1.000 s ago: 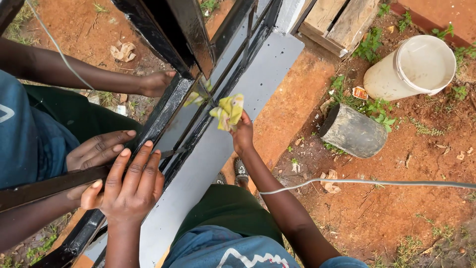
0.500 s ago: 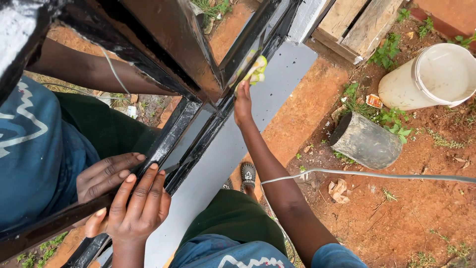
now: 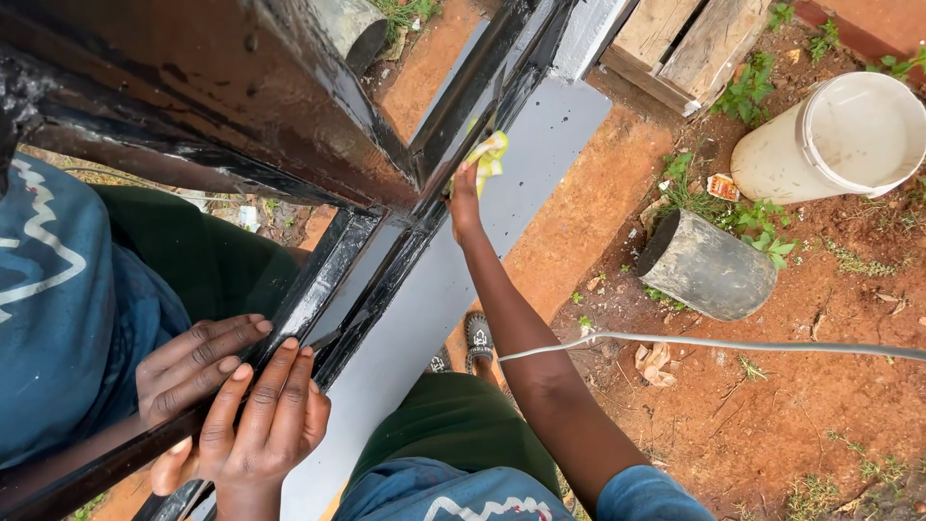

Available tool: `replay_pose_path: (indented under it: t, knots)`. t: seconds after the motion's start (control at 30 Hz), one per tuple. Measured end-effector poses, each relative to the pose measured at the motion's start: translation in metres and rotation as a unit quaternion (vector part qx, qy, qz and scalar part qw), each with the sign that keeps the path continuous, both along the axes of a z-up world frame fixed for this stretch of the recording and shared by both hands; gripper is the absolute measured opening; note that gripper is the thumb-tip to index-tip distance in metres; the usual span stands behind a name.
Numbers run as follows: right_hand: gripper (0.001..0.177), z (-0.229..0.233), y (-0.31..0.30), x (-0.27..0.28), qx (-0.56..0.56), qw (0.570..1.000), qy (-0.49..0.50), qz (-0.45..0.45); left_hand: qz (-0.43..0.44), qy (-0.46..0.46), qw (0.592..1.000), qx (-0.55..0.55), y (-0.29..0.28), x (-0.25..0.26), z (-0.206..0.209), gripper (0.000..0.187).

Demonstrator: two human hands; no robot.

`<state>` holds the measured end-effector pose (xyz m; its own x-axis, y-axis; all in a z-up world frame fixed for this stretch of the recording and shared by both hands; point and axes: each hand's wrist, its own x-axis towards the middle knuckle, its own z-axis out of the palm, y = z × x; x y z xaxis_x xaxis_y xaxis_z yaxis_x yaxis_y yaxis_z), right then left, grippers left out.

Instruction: Cleaning a black metal frame with a yellow cloth outdoors.

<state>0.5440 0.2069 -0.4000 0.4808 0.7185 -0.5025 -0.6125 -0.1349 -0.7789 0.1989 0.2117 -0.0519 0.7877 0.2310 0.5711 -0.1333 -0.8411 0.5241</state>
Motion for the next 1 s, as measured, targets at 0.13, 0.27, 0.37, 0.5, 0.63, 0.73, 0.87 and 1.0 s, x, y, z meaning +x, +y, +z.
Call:
replay_pose_path:
  t: [0.13,0.27,0.37,0.5,0.63,0.73,0.87,1.0]
  knots:
    - [0.084,-0.018,-0.016,-0.029,-0.056,0.998,0.0,0.04,-0.02,-0.011,0.999,-0.026,-0.001,0.006,0.01,0.057]
    - [0.09,-0.037,-0.04,-0.074,0.036,0.997,-0.057,0.034,-0.003,0.028,0.999,-0.017,-0.004,0.007,0.015,0.051]
    - [0.087,-0.02,-0.062,-0.099,0.021,0.997,-0.033,0.063,-0.011,0.002,1.0,-0.025,-0.02,0.008,0.008,0.048]
    - [0.08,-0.011,-0.086,-0.105,0.063,0.994,0.007,0.089,0.391,0.252,0.815,0.345,-0.115,0.04,0.017,0.024]
    - [0.077,0.052,-0.082,-0.081,0.101,0.982,-0.114,0.115,0.406,0.266,0.782,0.391,-0.115,0.042,0.022,0.022]
    - [0.07,0.074,-0.061,-0.052,0.15,0.971,-0.161,0.098,0.404,0.241,0.796,0.381,-0.113,0.043,0.023,0.019]
    - [0.048,0.053,-0.046,-0.027,0.058,0.994,-0.045,0.075,0.382,0.25,0.802,0.384,-0.114,0.042,0.025,0.02]
    - [0.047,0.049,-0.046,-0.028,0.146,0.98,-0.119,0.062,0.381,0.242,0.805,0.385,-0.114,0.043,0.027,0.02]
